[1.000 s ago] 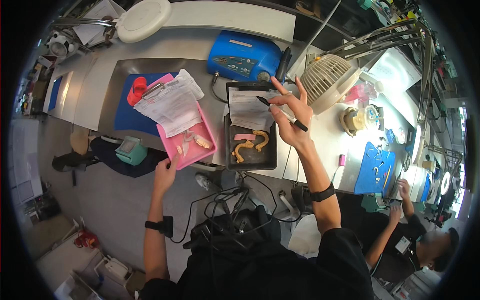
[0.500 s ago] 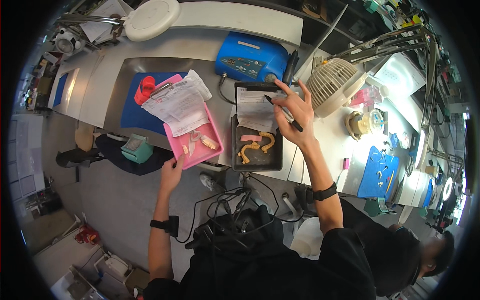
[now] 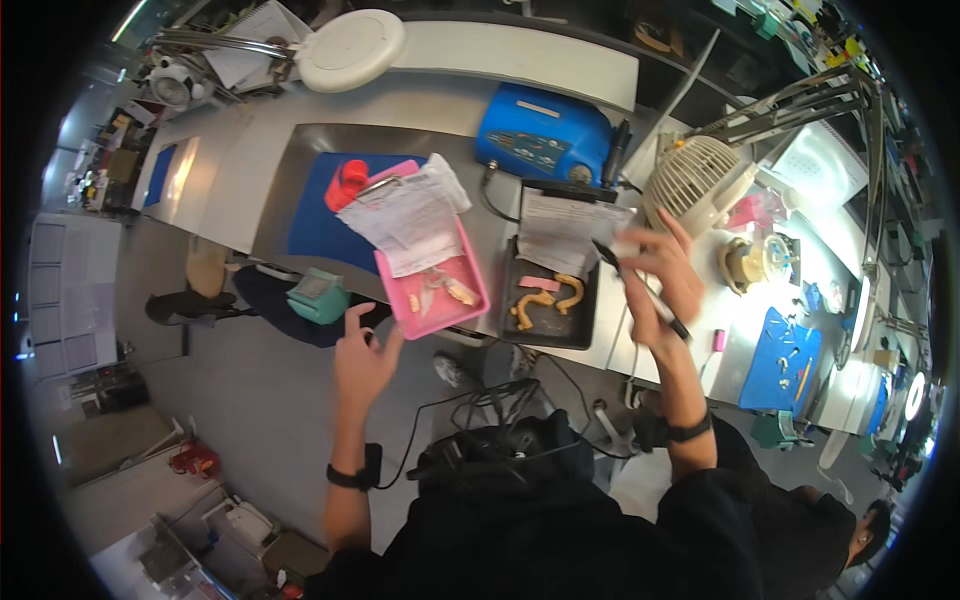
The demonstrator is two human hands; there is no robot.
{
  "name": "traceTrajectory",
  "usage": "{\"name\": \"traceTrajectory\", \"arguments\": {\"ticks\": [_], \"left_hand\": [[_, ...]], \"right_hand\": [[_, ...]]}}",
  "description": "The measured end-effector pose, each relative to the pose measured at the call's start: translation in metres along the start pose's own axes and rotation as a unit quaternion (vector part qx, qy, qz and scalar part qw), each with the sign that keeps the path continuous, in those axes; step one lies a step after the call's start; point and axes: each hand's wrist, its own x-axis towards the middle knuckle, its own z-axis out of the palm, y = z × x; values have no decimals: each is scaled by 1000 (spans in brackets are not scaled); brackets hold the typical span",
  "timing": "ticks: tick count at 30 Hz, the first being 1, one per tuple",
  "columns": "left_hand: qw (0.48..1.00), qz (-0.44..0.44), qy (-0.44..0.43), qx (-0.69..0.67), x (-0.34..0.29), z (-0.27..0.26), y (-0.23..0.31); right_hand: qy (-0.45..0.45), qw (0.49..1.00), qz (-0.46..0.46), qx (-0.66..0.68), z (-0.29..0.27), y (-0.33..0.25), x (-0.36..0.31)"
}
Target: Examing dental models and paperwork on a tray, then carrying them to a computer station to scan a barcode.
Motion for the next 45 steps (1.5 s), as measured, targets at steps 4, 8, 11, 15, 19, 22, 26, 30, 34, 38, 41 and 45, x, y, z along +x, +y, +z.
{"name": "traceTrajectory", "arguments": {"ticks": [4, 8, 11, 15, 19, 22, 26, 30, 34, 38, 41, 45], "left_hand": [[971, 179, -70, -141, -56, -60, 119], [922, 309, -127, -197, -80, -67, 168], [887, 384, -142, -211, -84, -71, 179], [880, 413, -138, -190, -84, -71, 184], [890, 415, -157, -107, -88, -76, 191], [873, 467, -118, -81, -94, -66, 200], [879, 427, -179, -110, -112, -55, 211], [881, 367, -236, -184, -114, -51, 205], [862, 347, -278, -243, -113, -47, 205], [876, 269, -374, -141, -66, -56, 207], [880, 447, -149, 69, 40, -46, 162], [894, 420, 18, 155, 138, -47, 131]], "right_hand": [[-64, 952, 181, 239, -22, -106, 7], [-123, 888, 224, 383, -30, -154, 10], [-115, 894, 196, 387, -31, -161, 13], [-88, 901, 175, 387, -39, -161, 10], [-104, 903, 161, 384, -35, -159, 6], [-120, 908, 137, 377, -23, -159, 4], [-10, 936, 12, 352, 4, -141, -36], [-31, 947, -25, 319, 7, -151, -29], [-6, 953, -22, 303, 9, -153, -33], [80, 912, 246, 318, 19, -132, -67], [308, 770, 483, 282, 2, -71, -112], [95, 703, 693, -130, -42, 31, -218]]}}
